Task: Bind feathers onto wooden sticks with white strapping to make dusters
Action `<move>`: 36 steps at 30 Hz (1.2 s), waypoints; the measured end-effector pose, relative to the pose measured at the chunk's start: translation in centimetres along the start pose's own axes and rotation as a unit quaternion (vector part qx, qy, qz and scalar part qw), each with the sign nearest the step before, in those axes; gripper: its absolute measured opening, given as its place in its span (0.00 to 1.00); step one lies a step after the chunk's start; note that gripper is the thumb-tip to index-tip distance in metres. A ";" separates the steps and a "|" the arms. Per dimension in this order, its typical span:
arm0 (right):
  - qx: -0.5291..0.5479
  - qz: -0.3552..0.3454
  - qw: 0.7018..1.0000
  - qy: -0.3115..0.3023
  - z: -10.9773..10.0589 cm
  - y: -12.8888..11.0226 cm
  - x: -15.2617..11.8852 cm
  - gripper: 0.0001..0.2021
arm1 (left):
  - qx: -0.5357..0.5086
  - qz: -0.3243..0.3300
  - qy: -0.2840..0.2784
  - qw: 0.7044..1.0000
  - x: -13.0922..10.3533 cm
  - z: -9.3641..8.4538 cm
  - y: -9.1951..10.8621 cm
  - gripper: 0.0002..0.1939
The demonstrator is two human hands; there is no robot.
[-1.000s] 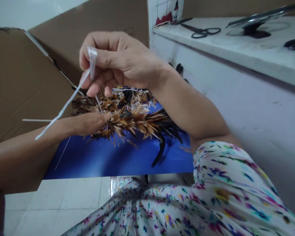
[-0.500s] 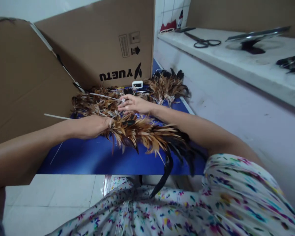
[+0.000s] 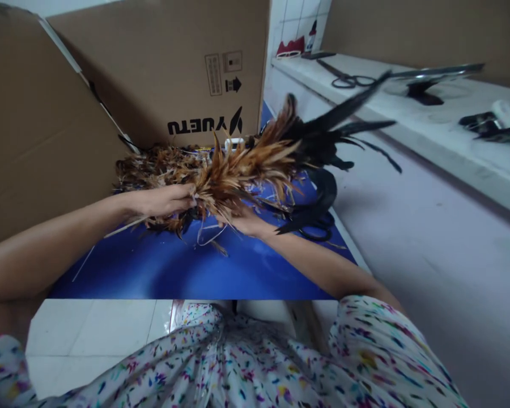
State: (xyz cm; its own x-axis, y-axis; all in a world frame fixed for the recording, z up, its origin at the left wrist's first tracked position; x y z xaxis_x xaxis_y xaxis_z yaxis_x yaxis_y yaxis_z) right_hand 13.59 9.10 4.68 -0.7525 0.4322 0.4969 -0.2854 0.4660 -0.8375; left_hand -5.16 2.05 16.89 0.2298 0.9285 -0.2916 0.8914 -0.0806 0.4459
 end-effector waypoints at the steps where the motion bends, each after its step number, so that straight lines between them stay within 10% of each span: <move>1: 0.023 -0.004 1.000 0.008 0.2 -0.1 -0.1 0.12 | -0.031 -0.009 -0.006 0.999 0.1 0.1 -0.1 0.07; 8: 0.049 0.014 0.995 0.083 0.9 0.7 0.5 0.12 | -0.213 -0.093 -0.029 0.972 1.0 1.7 -0.3 0.15; 17: -0.120 0.005 0.993 0.011 0.6 -0.7 0.0 0.14 | -0.261 -0.179 -0.022 0.948 1.2 2.7 -0.9 0.16; 26: -0.185 -0.014 0.983 0.011 1.9 0.3 0.7 0.12 | -0.488 -0.145 -0.092 0.856 1.9 4.2 -1.0 0.14; 36: -0.236 -0.058 0.969 -0.040 2.1 -0.5 -0.3 0.15 | -0.491 -0.157 -0.079 0.853 1.8 4.6 -1.8 0.15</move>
State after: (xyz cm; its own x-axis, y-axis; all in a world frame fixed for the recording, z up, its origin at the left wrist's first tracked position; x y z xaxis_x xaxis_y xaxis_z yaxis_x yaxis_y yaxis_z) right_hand 12.73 7.12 4.47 -0.7810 0.3037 0.5457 -0.0813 0.8170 -0.5709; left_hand -4.56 2.19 11.69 0.1578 0.7819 -0.6031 0.1788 0.5780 0.7962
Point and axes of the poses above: each hand's wrist, its own x-axis towards the middle knuckle, its own z-axis out of the palm, y = z × x, the point moved 1 cm from there along x, towards the middle knuckle, and after that the axes turned 15 degrees about -z, right-handed, at the moved point
